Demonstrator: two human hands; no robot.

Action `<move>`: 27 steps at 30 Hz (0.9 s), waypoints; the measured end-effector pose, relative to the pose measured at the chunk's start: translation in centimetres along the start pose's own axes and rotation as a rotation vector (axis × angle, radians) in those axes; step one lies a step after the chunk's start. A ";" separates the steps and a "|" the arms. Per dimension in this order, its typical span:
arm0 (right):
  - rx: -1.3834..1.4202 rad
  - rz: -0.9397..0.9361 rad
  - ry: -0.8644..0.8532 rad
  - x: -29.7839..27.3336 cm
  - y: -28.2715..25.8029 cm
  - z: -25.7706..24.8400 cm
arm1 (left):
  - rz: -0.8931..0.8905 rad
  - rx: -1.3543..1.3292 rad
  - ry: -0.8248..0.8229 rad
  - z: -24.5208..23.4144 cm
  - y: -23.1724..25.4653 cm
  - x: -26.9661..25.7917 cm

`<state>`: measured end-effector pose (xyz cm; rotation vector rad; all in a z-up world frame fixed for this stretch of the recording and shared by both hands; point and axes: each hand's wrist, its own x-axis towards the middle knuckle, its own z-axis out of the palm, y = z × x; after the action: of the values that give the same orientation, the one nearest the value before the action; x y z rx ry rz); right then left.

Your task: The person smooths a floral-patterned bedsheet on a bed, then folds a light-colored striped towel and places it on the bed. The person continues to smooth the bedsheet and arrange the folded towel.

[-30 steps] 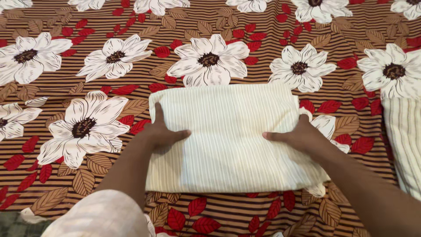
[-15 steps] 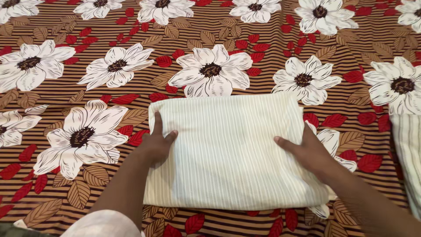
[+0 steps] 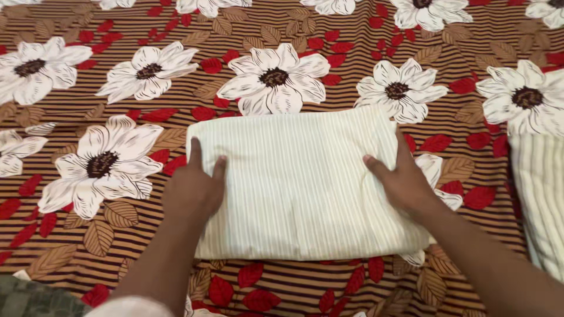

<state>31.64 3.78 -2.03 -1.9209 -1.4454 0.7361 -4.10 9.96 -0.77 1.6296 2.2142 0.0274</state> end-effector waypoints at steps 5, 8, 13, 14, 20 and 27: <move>0.027 0.093 0.011 -3.3 -1.4 0.2 | 0.125 0.012 0.161 -1.9 -3.0 -3.3; -0.175 0.127 0.102 -7.1 -1.9 3.2 | 0.184 -0.062 0.266 -0.3 -5.2 -5.7; -0.224 0.078 0.172 -8.7 -2.3 3.9 | -0.024 -0.077 0.070 1.7 -6.0 -6.7; -0.200 0.139 0.175 -8.3 -2.6 4.0 | -0.007 -0.126 0.054 1.3 -6.0 -6.3; -0.283 0.225 0.269 -8.7 -2.7 4.8 | 0.043 -0.050 0.034 0.3 -5.2 -5.6; -0.612 -0.349 0.332 -6.7 -4.8 8.9 | 0.658 -0.073 0.549 2.0 -4.1 -3.3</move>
<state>20.38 -0.42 -3.75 -1.9984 -1.8480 -0.2108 -6.39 5.16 -2.59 2.4460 1.8541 0.8052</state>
